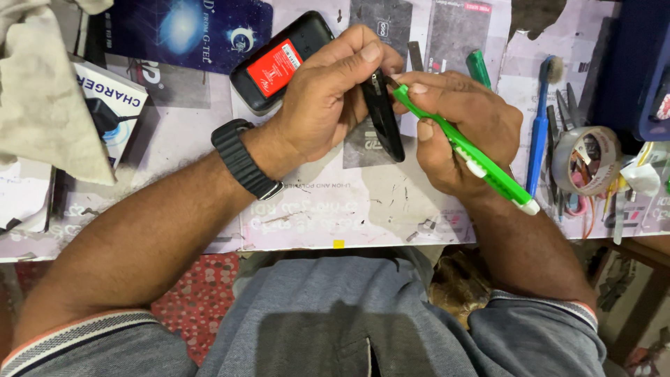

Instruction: The person uses a screwdriver and a plastic prying tool to disassemble a mobile phone, removes the battery cover, and uses the tools to work on the internal hardware and components.

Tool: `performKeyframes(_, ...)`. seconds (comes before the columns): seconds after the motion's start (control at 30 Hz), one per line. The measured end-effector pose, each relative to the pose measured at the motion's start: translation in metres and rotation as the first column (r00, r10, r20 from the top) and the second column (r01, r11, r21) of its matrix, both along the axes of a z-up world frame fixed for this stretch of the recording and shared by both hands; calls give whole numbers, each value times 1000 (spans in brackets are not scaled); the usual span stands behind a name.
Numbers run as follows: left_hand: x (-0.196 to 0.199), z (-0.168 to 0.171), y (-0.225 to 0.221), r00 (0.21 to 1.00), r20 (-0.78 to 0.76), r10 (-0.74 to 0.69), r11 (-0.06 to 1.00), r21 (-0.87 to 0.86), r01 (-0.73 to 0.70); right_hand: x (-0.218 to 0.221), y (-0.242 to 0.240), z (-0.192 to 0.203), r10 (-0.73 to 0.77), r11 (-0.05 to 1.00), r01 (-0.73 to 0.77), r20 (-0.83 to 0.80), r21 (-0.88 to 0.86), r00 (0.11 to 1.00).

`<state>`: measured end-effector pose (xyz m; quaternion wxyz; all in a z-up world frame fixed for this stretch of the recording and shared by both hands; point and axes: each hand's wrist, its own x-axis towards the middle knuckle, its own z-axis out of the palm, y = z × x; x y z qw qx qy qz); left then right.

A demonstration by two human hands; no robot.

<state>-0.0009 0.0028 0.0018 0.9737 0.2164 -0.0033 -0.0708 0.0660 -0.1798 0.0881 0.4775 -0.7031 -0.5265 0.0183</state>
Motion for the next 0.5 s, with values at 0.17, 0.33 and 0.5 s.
performKeyframes(0.17, 1, -1, -3, 1000, 16, 25, 1000, -11, -25, 0, -1, 1, 5, 1000, -5, 5, -5, 1000)
performKeyframes(0.33, 1, 2, 0, 1000, 17, 0, 1000, -30, 0, -3, 0, 1, 7, 1000, -7, -24, -6, 1000)
performKeyframes(0.5, 1, 3, 2, 999, 29, -14, 999, -35, 15, -2, 4, 0, 30, 999, -32, 78, 17, 997)
